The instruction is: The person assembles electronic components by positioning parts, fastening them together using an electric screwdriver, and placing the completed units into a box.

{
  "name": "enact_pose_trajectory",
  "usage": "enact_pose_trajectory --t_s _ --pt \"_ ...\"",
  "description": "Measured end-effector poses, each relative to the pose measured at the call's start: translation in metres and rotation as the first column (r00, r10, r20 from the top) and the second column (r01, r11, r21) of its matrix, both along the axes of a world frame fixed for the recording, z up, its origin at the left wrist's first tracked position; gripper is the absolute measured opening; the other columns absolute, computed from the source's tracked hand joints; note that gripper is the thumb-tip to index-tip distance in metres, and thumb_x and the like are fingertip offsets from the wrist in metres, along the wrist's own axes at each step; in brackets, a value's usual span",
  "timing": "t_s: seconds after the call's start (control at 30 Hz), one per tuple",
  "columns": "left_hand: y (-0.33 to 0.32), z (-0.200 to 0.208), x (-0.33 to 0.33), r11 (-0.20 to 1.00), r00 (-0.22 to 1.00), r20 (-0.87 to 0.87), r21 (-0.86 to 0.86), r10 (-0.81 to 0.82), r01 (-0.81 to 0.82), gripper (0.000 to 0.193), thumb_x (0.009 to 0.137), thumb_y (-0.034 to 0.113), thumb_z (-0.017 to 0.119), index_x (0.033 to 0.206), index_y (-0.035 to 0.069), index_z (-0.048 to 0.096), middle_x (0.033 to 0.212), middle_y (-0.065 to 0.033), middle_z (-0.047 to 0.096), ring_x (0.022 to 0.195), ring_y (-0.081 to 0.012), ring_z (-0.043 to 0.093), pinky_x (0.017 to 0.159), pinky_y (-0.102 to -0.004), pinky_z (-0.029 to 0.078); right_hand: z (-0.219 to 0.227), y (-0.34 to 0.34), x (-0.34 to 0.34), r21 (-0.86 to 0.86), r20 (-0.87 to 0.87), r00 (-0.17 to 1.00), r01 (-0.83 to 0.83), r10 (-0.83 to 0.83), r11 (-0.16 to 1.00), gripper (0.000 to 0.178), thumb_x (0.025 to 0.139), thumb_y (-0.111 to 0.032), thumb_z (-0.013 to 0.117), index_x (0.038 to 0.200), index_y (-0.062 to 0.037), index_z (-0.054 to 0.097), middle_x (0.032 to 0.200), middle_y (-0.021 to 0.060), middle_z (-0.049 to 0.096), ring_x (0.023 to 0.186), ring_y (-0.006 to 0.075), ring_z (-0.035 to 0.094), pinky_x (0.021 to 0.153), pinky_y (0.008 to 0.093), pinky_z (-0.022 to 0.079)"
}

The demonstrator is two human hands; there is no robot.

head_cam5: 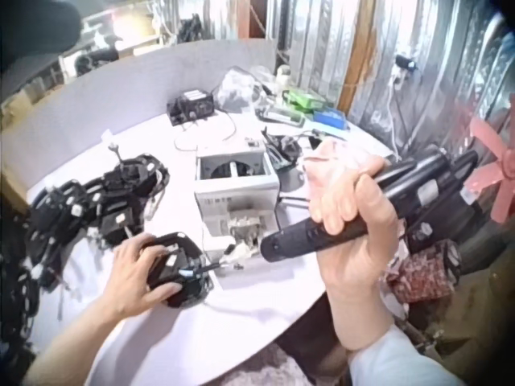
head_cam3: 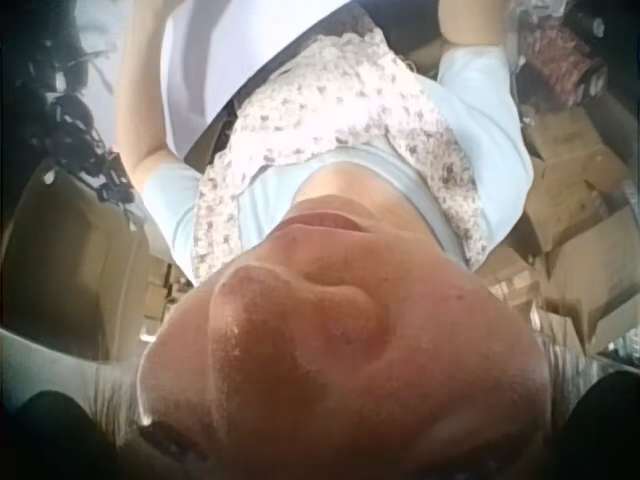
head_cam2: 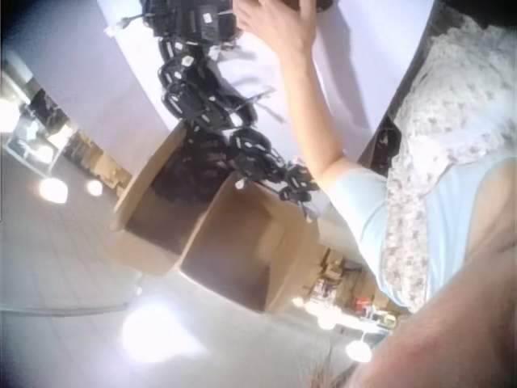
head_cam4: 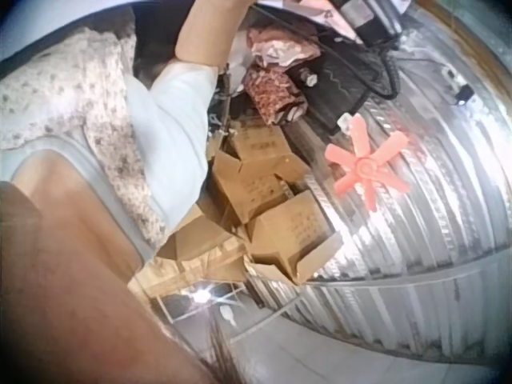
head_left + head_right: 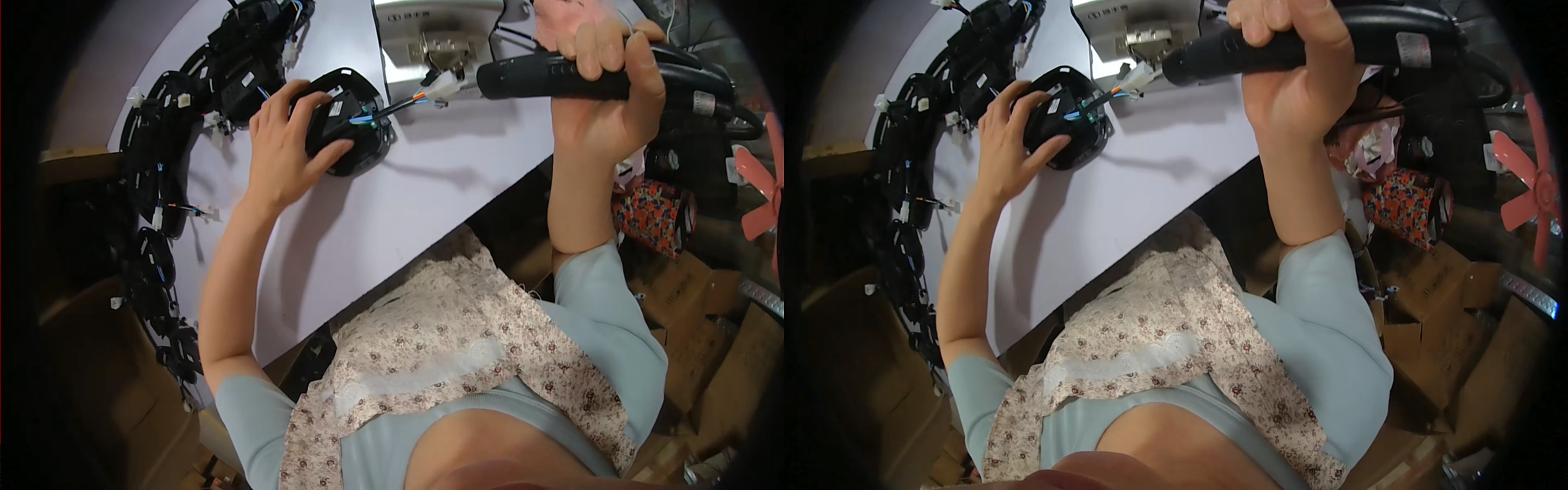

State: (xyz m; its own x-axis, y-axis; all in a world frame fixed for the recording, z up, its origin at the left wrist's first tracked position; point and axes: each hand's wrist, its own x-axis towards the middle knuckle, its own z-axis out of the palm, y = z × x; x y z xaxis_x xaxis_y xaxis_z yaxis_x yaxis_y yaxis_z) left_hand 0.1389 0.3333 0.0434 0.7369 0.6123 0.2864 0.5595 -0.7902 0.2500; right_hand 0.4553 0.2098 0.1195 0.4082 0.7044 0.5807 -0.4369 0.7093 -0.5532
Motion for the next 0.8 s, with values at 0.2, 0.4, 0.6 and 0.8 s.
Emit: enact_pose_trajectory --t_s 0.2,0.4,0.6,0.8 --pt "-0.061 -0.005 -0.012 0.996 0.995 0.039 -0.014 0.092 -0.091 0.063 0.083 0.047 0.079 0.13 0.011 0.061 0.145 -0.0164 0.05 0.133 -0.0368 0.045 0.113 -0.0499 0.027 0.016 -0.007 -0.02 0.051 0.028 0.99 0.133 -0.135 0.99 0.019 0.104 -0.018 0.059 0.12 -0.0086 0.063 0.078 -0.0012 0.051 0.067 0.0118 0.049 0.071 0.0307 0.043" --pt "-0.078 -0.013 -0.014 0.99 0.989 0.052 -0.038 0.141 -0.139 0.06 0.085 0.045 0.076 0.132 0.011 0.061 0.148 -0.0156 0.048 0.136 -0.037 0.043 0.114 -0.0509 0.025 0.017 -0.011 0.013 0.152 0.053 0.966 0.244 -0.255 0.958 0.009 0.104 -0.015 0.058 0.111 -0.0093 0.06 0.074 -0.0006 0.049 0.064 0.0135 0.05 0.071 0.0325 0.045" --pt "-0.089 -0.012 -0.011 0.994 0.993 0.041 0.006 0.11 -0.111 0.063 0.082 0.039 0.078 0.135 0.012 0.06 0.152 -0.014 0.045 0.14 -0.0363 0.04 0.115 -0.0515 0.024 0.019 0.01 0.0 0.129 0.042 0.991 0.124 -0.131 0.984 0.02 0.099 -0.007 0.062 0.115 -0.0088 0.05 0.076 0.0018 0.055 0.065 0.0153 0.055 0.067 0.0319 0.049" --pt "-0.09 -0.011 -0.004 0.986 0.985 0.084 -0.084 0.149 -0.142 0.062 0.08 0.034 0.081 0.133 0.011 0.06 0.153 -0.0138 0.045 0.141 -0.0369 0.039 0.115 -0.0499 0.024 -0.004 0.038 -0.019 0.086 0.16 0.969 0.177 -0.189 0.981 0.017 0.097 -0.002 0.065 0.111 -0.0023 0.057 0.08 0.0055 0.062 0.062 0.0143 0.06 0.063 0.0295 0.052"
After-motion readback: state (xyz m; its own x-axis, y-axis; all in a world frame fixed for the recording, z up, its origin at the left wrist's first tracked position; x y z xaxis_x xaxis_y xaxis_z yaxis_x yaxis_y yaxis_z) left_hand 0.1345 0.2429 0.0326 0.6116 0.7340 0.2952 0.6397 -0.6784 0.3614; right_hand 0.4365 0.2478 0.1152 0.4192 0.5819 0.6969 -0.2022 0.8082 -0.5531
